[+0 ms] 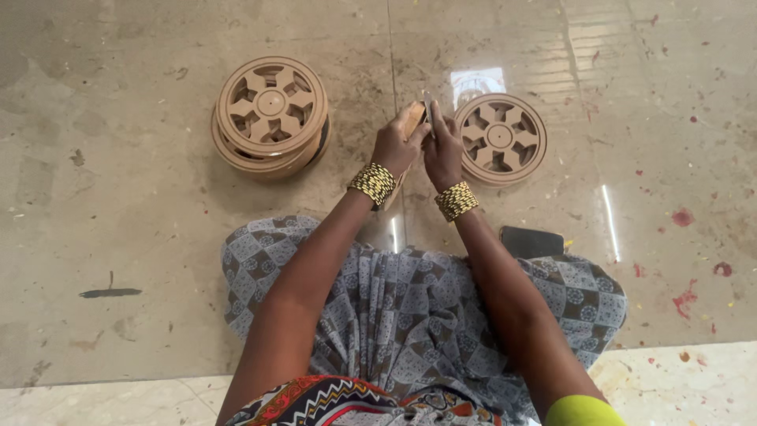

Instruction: The person sits cross-legged on a tiled floor and sands decorative wooden wheel-shaped pieces with a sanding block, rubbing the faces and edges of one piece at a time and setting worked pieces aside with the others.

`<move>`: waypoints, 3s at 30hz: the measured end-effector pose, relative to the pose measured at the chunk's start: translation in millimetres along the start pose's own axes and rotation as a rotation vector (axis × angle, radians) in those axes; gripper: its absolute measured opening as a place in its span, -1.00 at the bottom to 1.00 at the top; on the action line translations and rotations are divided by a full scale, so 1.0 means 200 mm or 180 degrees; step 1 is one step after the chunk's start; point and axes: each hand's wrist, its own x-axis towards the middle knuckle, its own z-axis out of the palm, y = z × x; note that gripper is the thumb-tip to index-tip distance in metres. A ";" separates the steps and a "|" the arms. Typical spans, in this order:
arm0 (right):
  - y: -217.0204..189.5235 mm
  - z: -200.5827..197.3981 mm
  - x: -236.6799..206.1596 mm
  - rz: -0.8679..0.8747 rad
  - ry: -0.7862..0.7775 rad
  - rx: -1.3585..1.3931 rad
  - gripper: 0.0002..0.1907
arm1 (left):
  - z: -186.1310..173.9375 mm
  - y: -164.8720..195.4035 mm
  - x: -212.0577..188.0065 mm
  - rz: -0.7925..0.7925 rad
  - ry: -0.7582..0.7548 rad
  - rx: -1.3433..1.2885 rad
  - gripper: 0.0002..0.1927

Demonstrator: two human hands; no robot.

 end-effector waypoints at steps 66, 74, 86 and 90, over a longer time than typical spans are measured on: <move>0.08 0.21 -0.16 -0.0683 0.0216 -0.0387 -0.40 | -0.13 0.06 -0.12 -0.0340 0.0310 0.0363 -0.42; 0.09 0.20 -0.23 0.0405 -0.0646 -0.0599 -0.65 | -0.03 -0.04 -0.09 -0.0602 0.0466 0.0446 -0.36; -0.15 0.00 -0.14 -0.0356 0.0256 0.0228 -0.63 | -0.24 -0.12 -0.09 -0.1255 0.0261 -0.0387 -0.33; -0.11 -0.19 0.00 -0.0636 0.1091 -0.0075 -0.67 | -0.26 0.00 -0.09 -0.0461 -0.0698 0.0959 -0.40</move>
